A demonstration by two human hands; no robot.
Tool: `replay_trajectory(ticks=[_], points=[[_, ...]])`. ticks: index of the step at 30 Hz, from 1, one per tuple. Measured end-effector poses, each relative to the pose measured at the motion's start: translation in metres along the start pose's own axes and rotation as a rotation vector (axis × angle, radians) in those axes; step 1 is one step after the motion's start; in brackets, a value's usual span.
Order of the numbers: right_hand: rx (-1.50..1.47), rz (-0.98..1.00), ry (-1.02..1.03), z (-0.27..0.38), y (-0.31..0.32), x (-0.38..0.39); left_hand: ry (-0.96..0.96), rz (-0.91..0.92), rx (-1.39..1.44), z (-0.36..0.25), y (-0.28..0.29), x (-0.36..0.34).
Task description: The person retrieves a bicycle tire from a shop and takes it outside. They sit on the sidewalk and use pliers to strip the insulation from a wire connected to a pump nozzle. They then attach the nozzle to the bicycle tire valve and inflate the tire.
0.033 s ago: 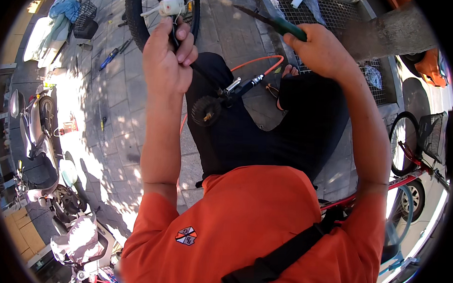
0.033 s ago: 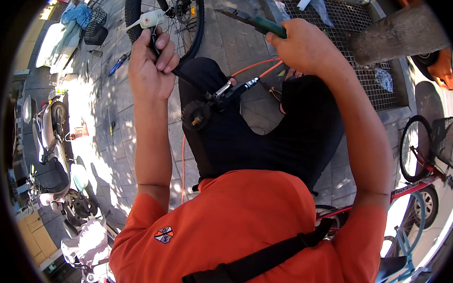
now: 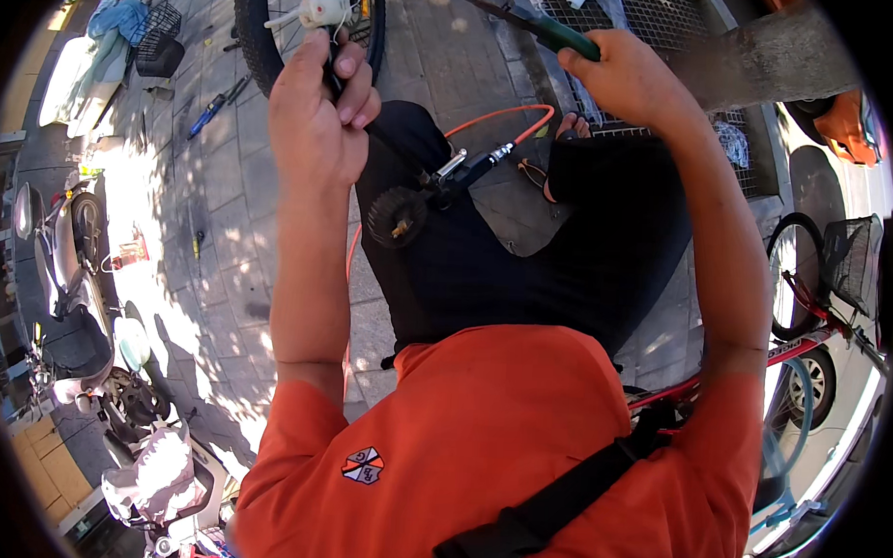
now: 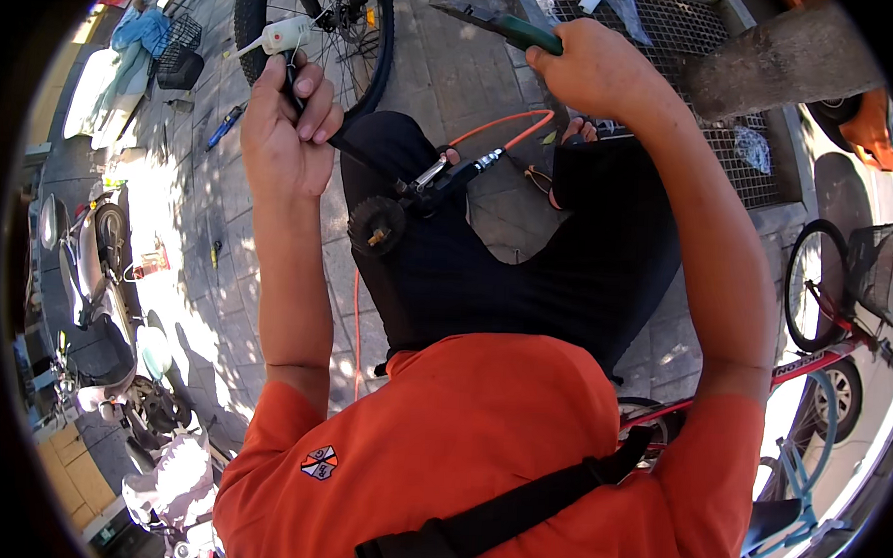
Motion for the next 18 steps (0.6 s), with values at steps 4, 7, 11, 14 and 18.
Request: replay_trajectory(ticks=[4,7,11,14,18], points=[[0.153,0.041,-0.198,-0.102,-0.038,-0.074,0.031,0.033,-0.056,0.011,-0.010,-0.009],[0.097,0.249,-0.495,-0.183,-0.115,-0.102,0.051,0.008,-0.026,0.014,-0.007,-0.015],[-0.106,0.489,-0.728,-0.308,-0.253,-0.105,0.054,0.007,0.060,0.008,0.005,-0.012],[-0.314,0.338,-0.852,-0.361,-0.340,-0.072,0.013,0.201,0.164,0.007,0.010,-0.013],[0.048,0.105,-0.833,-0.337,-0.369,-0.026,-0.023,0.209,0.232,0.012,0.021,-0.029]])
Point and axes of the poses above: each hand's wrist, its own x-axis away from the middle knuckle, its own y-axis out of the back of the hand, z = x × y, the point moved 7 cm from there along -x, towards the middle knuckle, and after that the axes turned 9 degrees about y, right-handed, at the moved point
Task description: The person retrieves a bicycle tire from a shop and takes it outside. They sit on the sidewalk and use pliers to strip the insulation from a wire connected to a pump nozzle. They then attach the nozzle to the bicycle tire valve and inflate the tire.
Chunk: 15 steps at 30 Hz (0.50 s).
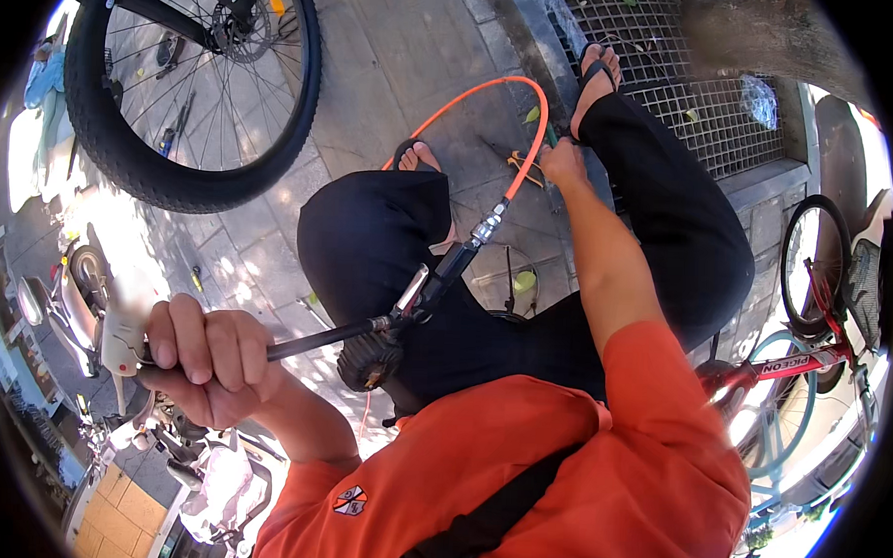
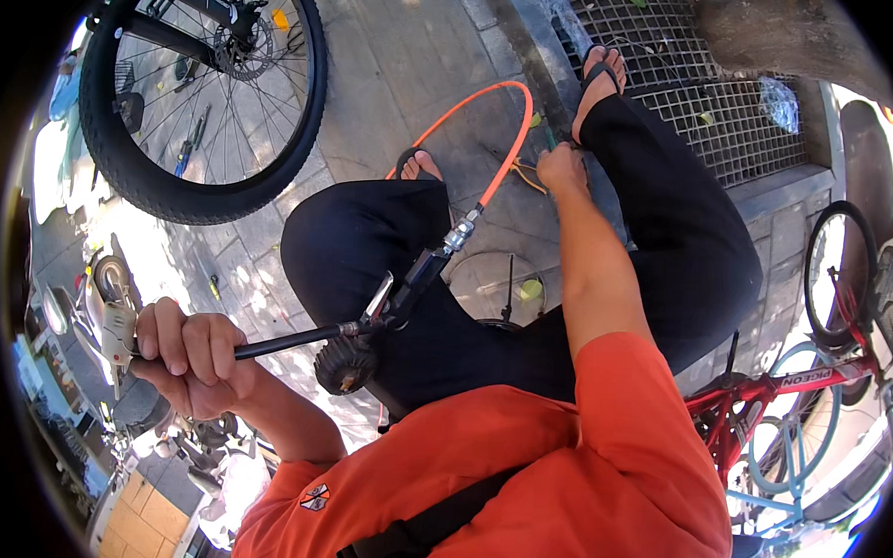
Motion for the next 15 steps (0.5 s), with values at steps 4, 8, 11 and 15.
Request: replay_trajectory(ticks=[4,8,11,15], points=[[0.393,0.139,0.455,0.048,-0.004,0.025,-0.035,-0.017,0.077,0.002,0.012,-0.018],[0.384,0.118,0.461,0.045,-0.055,0.012,0.023,-0.093,-0.007,0.015,0.019,-0.031],[0.508,0.146,0.433,0.062,-0.044,0.013,0.036,-0.115,-0.017,0.014,0.027,-0.030],[0.539,0.157,0.430,0.062,-0.041,0.012,0.055,-0.104,-0.086,0.019,0.027,-0.031]])
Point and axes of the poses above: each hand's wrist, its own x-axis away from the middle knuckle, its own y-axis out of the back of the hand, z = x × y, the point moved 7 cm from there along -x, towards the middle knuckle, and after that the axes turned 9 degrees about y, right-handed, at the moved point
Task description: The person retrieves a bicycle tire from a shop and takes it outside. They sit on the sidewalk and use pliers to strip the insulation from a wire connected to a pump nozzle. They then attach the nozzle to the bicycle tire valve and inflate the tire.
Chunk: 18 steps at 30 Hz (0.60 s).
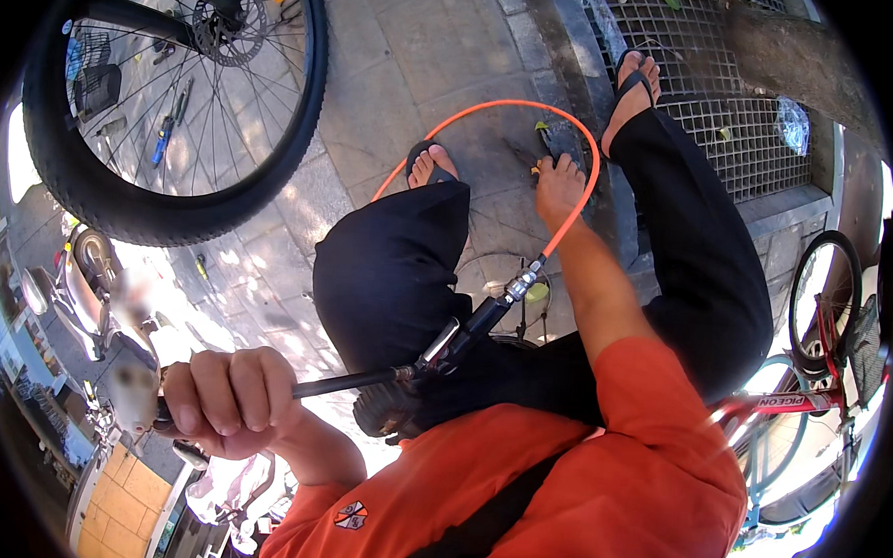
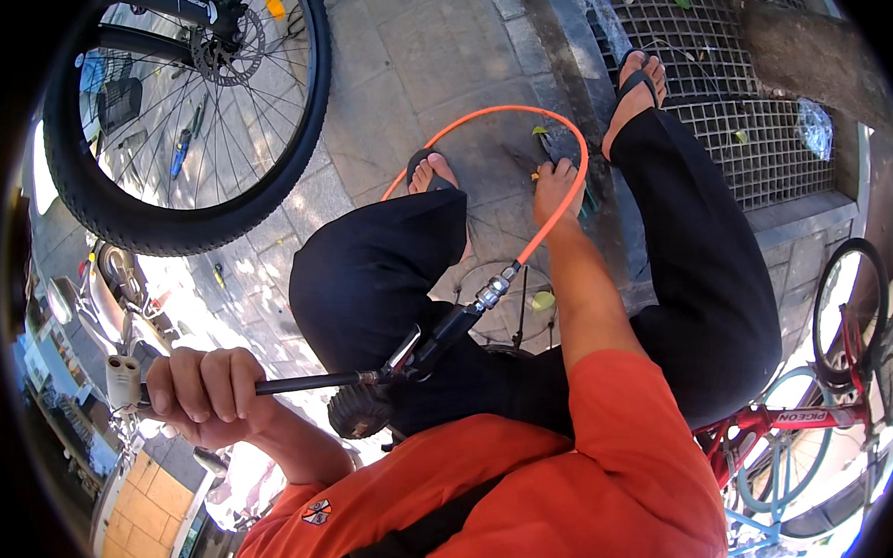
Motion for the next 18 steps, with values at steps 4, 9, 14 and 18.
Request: replay_trajectory(ticks=[4,9,14,18], points=[[0.028,0.034,0.009,0.000,-0.002,0.001,0.060,-0.026,-0.062,0.012,-0.004,0.007],[-0.003,0.048,0.216,0.021,-0.010,0.028,0.079,-0.156,-0.217,0.023,-0.017,0.028],[-0.691,0.150,-0.046,0.016,0.009,0.045,0.074,-0.142,-0.286,0.017,-0.073,0.054],[-1.215,0.033,-0.553,-0.039,-0.044,0.025,0.062,0.081,-0.295,0.020,-0.109,0.066]])
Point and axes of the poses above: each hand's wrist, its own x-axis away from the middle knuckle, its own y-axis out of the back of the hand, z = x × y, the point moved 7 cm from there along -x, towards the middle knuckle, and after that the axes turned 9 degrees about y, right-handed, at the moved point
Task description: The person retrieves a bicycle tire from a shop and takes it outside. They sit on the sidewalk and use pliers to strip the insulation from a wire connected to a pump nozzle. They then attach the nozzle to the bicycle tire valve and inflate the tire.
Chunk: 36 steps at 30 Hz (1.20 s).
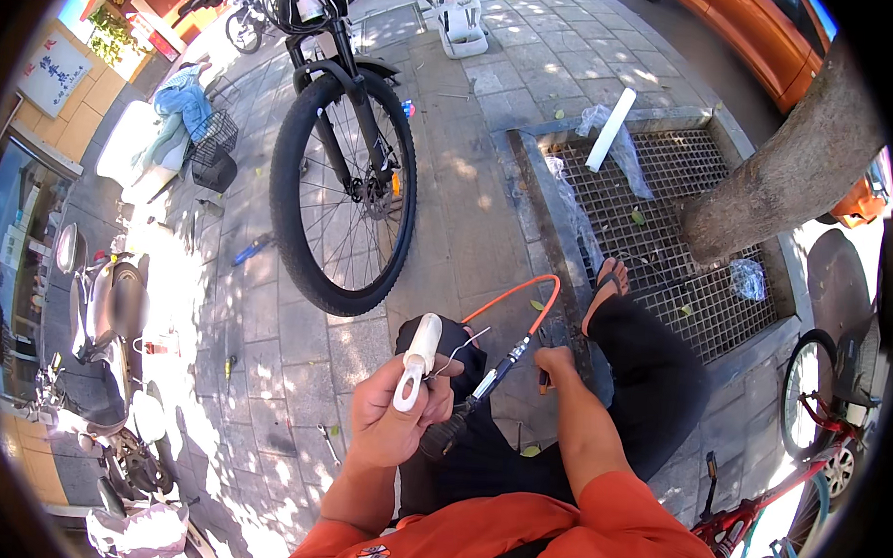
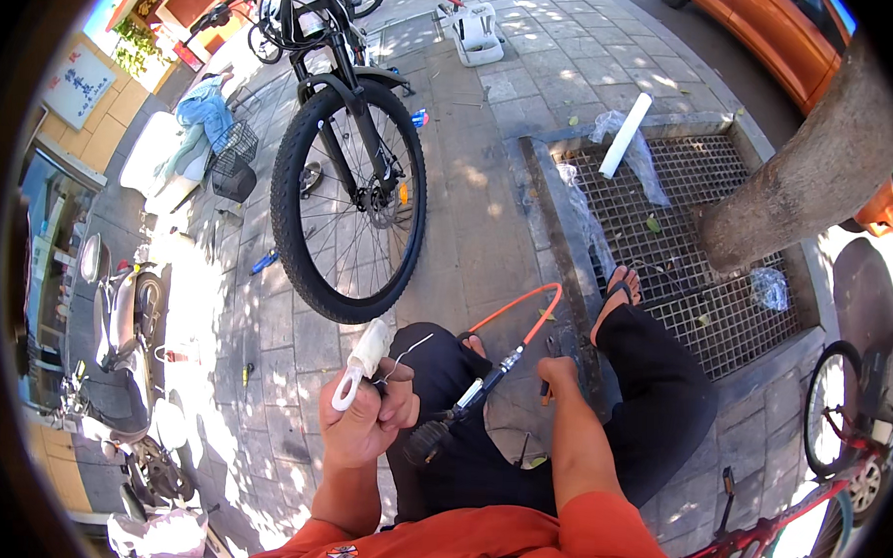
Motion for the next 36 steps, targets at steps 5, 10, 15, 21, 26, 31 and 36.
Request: replay_trajectory(ticks=[5,10,15,21,26,31,36], points=[[-0.585,-0.160,-0.002,0.069,0.094,0.066,-0.235,0.077,0.036,-0.057,-0.024,0.035],[-1.143,-0.115,0.554,0.133,0.206,0.152,-0.279,0.234,0.186,-0.095,-0.044,0.031],[-1.073,0.237,0.726,0.163,0.204,0.310,-0.105,0.101,0.314,-0.080,-0.021,0.048],[-0.284,-0.077,1.524,0.193,0.186,0.460,0.015,0.007,0.354,-0.054,-0.007,0.051],[-0.038,0.131,1.575,0.208,0.146,0.493,0.054,-0.022,0.329,-0.042,0.003,0.048],[0.046,0.214,1.752,0.227,0.132,0.496,0.073,-0.071,0.335,-0.040,0.011,0.043],[0.045,0.279,1.710,0.243,0.125,0.492,0.083,-0.061,0.335,-0.039,0.013,0.037]])
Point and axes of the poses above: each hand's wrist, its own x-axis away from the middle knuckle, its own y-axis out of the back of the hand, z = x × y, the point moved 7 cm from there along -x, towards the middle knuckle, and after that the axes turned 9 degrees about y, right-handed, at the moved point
